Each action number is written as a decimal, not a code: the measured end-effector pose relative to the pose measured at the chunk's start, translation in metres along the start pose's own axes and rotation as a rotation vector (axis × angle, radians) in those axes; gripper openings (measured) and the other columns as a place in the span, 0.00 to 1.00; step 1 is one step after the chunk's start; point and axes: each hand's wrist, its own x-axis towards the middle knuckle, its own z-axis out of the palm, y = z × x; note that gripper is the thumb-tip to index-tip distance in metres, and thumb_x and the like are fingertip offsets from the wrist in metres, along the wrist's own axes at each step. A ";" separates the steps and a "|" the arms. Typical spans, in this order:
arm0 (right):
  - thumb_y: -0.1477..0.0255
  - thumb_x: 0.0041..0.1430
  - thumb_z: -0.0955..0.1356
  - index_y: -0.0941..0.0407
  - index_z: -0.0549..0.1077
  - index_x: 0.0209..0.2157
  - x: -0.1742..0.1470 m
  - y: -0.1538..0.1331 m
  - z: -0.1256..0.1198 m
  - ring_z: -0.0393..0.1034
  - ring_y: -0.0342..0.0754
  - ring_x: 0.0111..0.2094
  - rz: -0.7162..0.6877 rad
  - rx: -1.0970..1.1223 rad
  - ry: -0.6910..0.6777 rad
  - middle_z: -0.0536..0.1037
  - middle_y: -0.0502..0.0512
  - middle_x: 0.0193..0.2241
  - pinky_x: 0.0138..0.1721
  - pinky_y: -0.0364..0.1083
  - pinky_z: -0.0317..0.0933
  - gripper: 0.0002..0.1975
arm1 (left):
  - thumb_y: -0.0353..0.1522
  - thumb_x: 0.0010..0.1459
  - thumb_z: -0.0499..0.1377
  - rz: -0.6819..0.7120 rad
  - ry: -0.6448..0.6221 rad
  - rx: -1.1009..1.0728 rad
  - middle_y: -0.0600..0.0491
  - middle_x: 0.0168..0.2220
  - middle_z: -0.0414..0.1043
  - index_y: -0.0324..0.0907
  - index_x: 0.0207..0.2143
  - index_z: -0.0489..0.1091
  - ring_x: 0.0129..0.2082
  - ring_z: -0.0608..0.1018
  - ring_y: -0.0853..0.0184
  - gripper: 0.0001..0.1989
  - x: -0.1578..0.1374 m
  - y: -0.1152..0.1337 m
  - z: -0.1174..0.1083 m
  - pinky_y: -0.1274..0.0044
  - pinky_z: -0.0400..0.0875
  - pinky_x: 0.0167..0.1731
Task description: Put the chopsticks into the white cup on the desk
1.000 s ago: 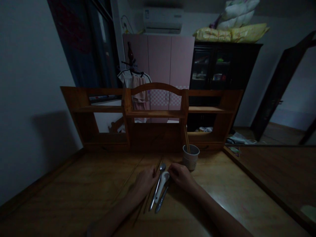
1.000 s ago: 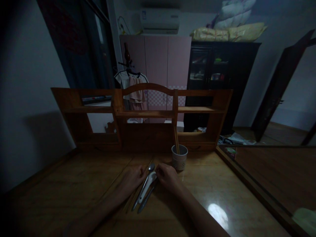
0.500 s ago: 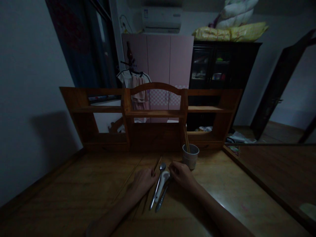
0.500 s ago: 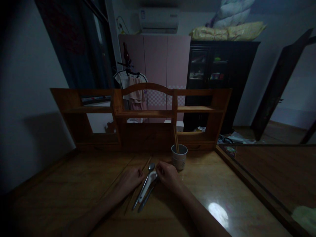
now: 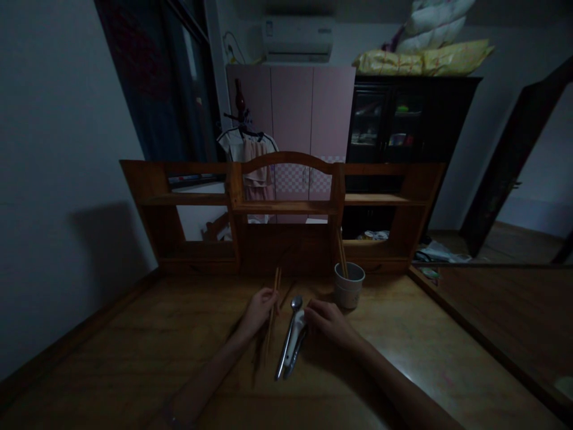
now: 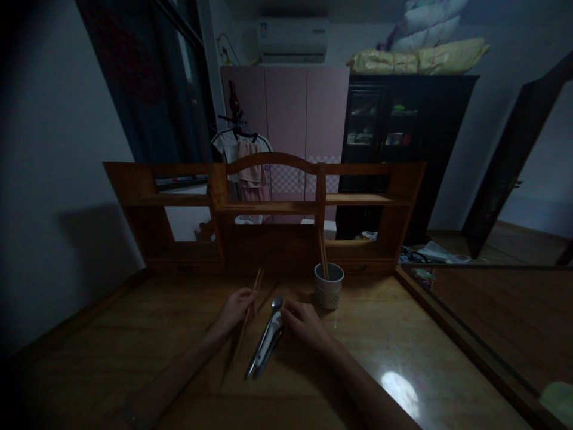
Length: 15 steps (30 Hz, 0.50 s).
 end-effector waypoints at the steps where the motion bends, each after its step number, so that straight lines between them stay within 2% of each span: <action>1: 0.63 0.65 0.61 0.57 0.70 0.31 0.000 -0.002 0.001 0.70 0.44 0.25 -0.002 0.018 -0.014 0.74 0.49 0.24 0.26 0.40 0.60 0.15 | 0.52 0.46 0.59 -0.003 0.005 -0.017 0.56 0.18 0.70 0.38 0.32 0.68 0.18 0.73 0.68 0.25 0.000 0.001 -0.001 0.79 0.62 0.21; 4: 0.65 0.65 0.62 0.57 0.72 0.33 0.000 -0.009 0.005 0.72 0.46 0.31 -0.033 0.041 -0.033 0.77 0.52 0.30 0.32 0.42 0.64 0.13 | 0.53 0.43 0.61 -0.002 0.019 -0.070 0.54 0.20 0.72 0.36 0.35 0.70 0.21 0.74 0.68 0.29 0.001 0.005 -0.003 0.79 0.64 0.23; 8: 0.65 0.65 0.63 0.57 0.74 0.37 0.000 -0.017 0.009 0.73 0.46 0.35 -0.100 0.026 -0.058 0.78 0.53 0.34 0.36 0.43 0.64 0.12 | 0.53 0.45 0.62 0.022 0.027 -0.151 0.52 0.25 0.74 0.34 0.39 0.71 0.26 0.75 0.68 0.31 0.002 0.009 -0.002 0.80 0.66 0.27; 11: 0.63 0.63 0.64 0.57 0.74 0.35 0.002 -0.022 0.003 0.72 0.46 0.34 -0.123 -0.050 0.034 0.77 0.52 0.32 0.34 0.42 0.63 0.13 | 0.52 0.48 0.61 0.062 0.000 -0.212 0.55 0.24 0.71 0.34 0.40 0.71 0.23 0.73 0.70 0.30 -0.004 0.021 0.003 0.81 0.64 0.23; 15: 0.61 0.64 0.62 0.58 0.73 0.35 0.004 -0.032 -0.015 0.69 0.44 0.25 -0.074 -0.030 0.209 0.74 0.51 0.25 0.27 0.41 0.62 0.16 | 0.49 0.55 0.57 0.149 -0.088 -0.221 0.57 0.23 0.69 0.38 0.46 0.68 0.19 0.70 0.73 0.25 -0.029 0.052 0.021 0.83 0.60 0.19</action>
